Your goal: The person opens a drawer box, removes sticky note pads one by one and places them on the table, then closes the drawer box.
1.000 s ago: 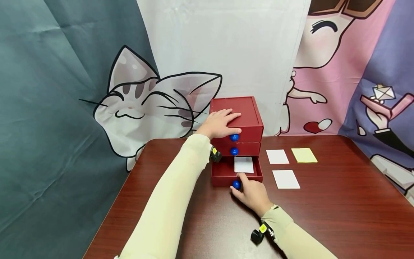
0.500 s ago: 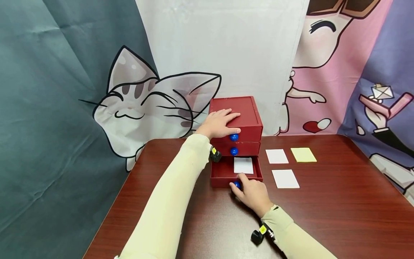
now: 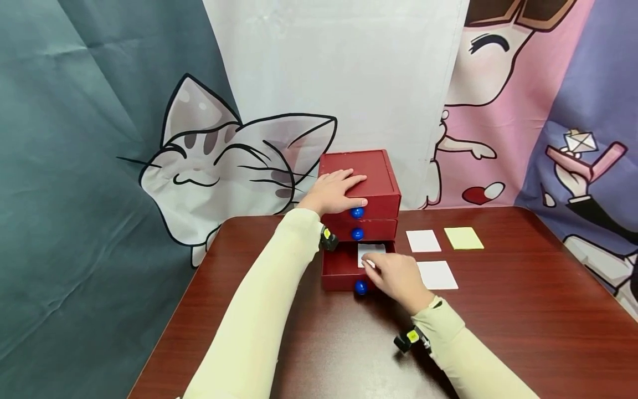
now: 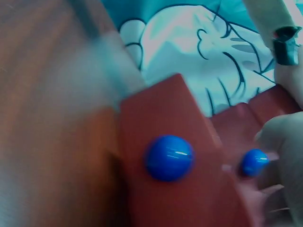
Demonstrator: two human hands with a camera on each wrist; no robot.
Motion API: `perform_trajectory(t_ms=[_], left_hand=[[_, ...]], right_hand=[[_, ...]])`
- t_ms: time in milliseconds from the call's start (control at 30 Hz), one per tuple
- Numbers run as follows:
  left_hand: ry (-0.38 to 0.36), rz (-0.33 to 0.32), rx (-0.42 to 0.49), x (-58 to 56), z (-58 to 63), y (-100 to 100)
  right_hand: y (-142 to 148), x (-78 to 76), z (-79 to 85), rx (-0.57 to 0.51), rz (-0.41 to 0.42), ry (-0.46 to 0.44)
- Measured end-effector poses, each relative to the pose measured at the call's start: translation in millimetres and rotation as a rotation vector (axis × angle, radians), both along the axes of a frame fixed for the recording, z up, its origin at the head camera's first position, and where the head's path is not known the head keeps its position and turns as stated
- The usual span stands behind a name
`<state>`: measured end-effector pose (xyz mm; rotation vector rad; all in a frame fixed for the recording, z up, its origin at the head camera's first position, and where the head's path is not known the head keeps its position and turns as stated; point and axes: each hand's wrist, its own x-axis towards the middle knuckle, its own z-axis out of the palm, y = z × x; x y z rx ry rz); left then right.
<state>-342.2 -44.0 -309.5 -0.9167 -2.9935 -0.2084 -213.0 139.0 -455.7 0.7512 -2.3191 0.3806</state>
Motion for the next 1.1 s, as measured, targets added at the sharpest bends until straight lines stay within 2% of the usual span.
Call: perform_trajectory(t_ms=[100, 233, 333, 433, 600, 700, 867, 1100], left_hand=[[0.000, 0.004, 0.010, -0.5, -0.4, -1], [-0.004, 0.004, 0.011, -0.9, -1.5, -1], [-0.006, 0.001, -0.001, -1.5, -3.5, 0], [-0.003, -0.001, -0.011, -2.3, -5.3, 1], [-0.004, -0.008, -0.008, -2.6, -6.3, 1], [-0.009, -0.010, 0.001, -1.1, -4.1, 2], [-0.007, -0.011, 0.010, -0.6, -0.5, 1], [-0.007, 0.001, 0.008, -2.2, -1.2, 0]], right_hand=[[6, -17.7, 11.9, 0.092, 0.084, -0.155], [11, -43.0, 18.4, 0.240, 0.237, -0.392], [12, -56.7, 18.1, 0.327, 0.314, -0.472], [10, -63.9, 15.1, 0.393, 0.296, -0.464], [7, -68.7, 4.4, 0.487, 0.153, -0.456], [8, -71.7, -1.7, 0.513, 0.111, -0.445], [10, -77.6, -3.6, 0.511, 0.143, -0.418], [10, -80.8, -4.7, 0.536, 0.205, -0.389]])
